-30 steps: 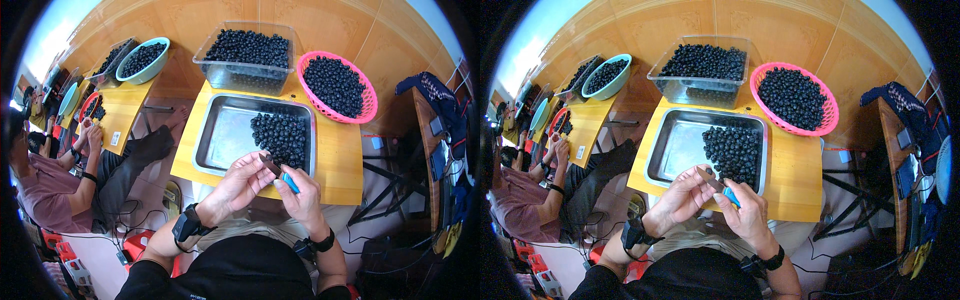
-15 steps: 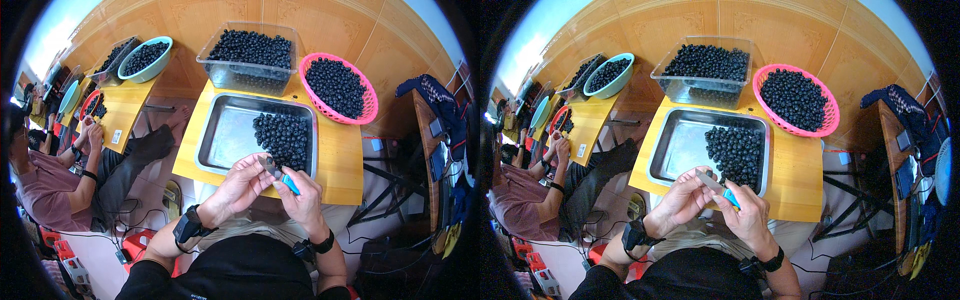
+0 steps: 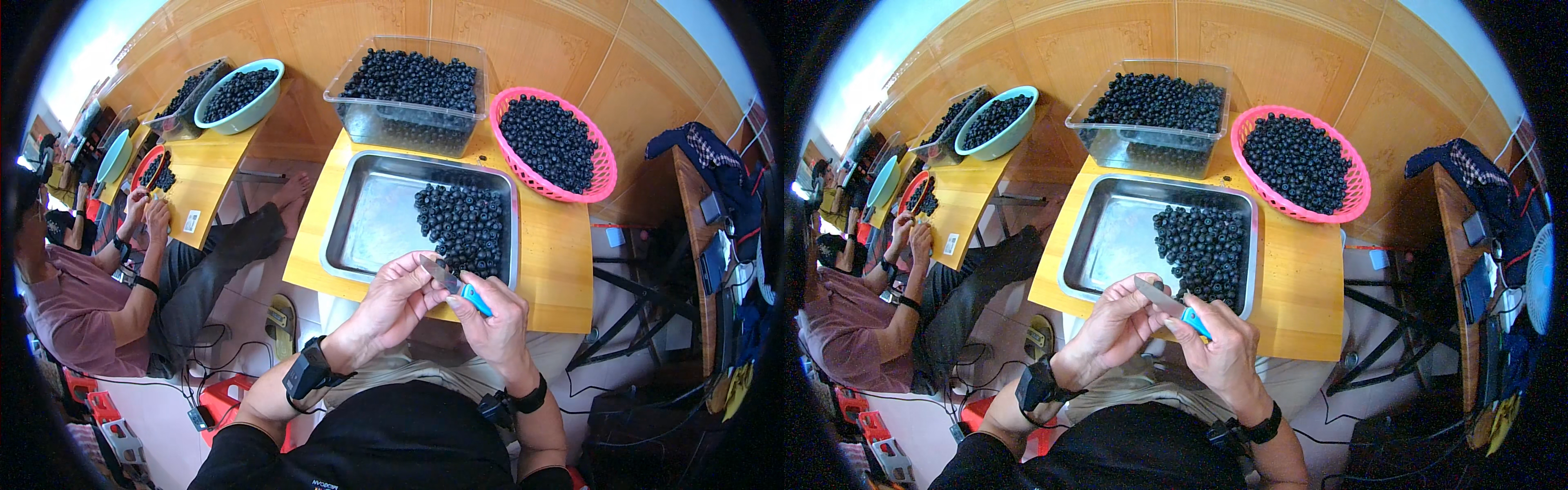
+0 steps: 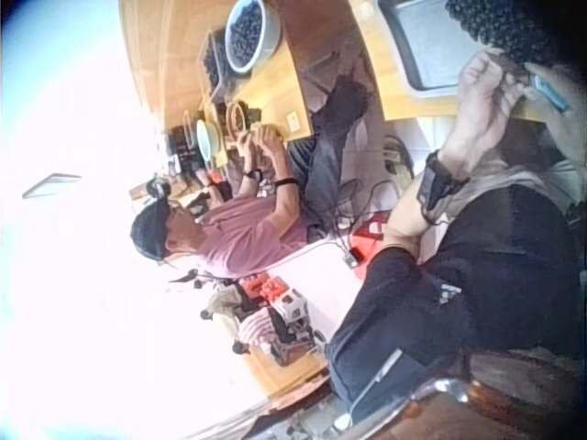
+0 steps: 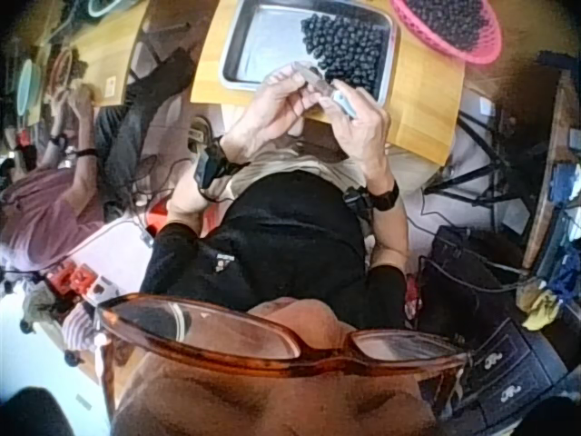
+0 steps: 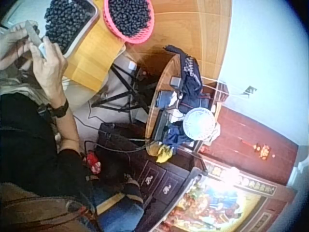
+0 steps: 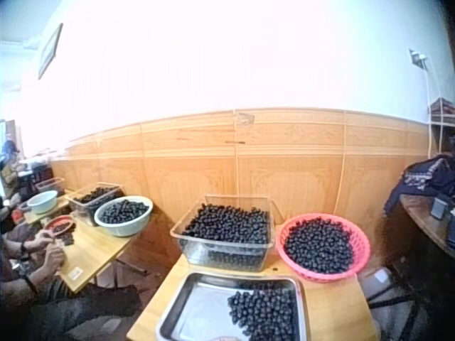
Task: Sorting and inspecting small black fruits on a metal tray using a knife.
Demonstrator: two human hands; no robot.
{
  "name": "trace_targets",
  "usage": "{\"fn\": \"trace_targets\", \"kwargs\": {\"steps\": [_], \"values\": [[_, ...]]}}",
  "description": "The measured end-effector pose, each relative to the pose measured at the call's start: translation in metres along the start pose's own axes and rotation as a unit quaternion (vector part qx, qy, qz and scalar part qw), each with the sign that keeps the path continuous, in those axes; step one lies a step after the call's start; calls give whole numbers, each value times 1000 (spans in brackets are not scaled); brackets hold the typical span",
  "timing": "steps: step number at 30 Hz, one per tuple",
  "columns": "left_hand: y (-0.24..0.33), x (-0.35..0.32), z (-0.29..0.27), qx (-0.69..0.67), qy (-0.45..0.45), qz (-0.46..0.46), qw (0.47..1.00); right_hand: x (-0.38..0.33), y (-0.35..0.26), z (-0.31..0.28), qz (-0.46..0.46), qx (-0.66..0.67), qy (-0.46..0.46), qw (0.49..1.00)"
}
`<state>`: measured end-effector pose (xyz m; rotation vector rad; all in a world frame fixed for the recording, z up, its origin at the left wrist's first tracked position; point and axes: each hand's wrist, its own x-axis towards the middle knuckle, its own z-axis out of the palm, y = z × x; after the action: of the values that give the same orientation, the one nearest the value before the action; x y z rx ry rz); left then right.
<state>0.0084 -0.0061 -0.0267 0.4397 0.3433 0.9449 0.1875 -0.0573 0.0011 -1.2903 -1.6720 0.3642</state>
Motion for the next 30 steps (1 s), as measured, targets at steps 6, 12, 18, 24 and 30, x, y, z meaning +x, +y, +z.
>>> {"fn": "trace_targets", "kwargs": {"steps": [6, 12, 18, 24, 30], "values": [[4, -3, 6, 30, 5, 22, 999, 0, -2, 3, 15, 23, 7, 1000], [8, -8, 12, 52, 12, 31, 998, -3, 1, 6, 26, -6, 40, 999], [16, -12, 21, 87, 33, 57, 994, 2, 9, -14, 173, 98, 52, 979], [6, -11, 10, 72, 10, 35, 997, 7, -8, 0, 81, 129, -2, 988], [-1, -17, 8, 87, -2, 26, 996, 8, -9, 13, -1, 102, -18, 995]]}}
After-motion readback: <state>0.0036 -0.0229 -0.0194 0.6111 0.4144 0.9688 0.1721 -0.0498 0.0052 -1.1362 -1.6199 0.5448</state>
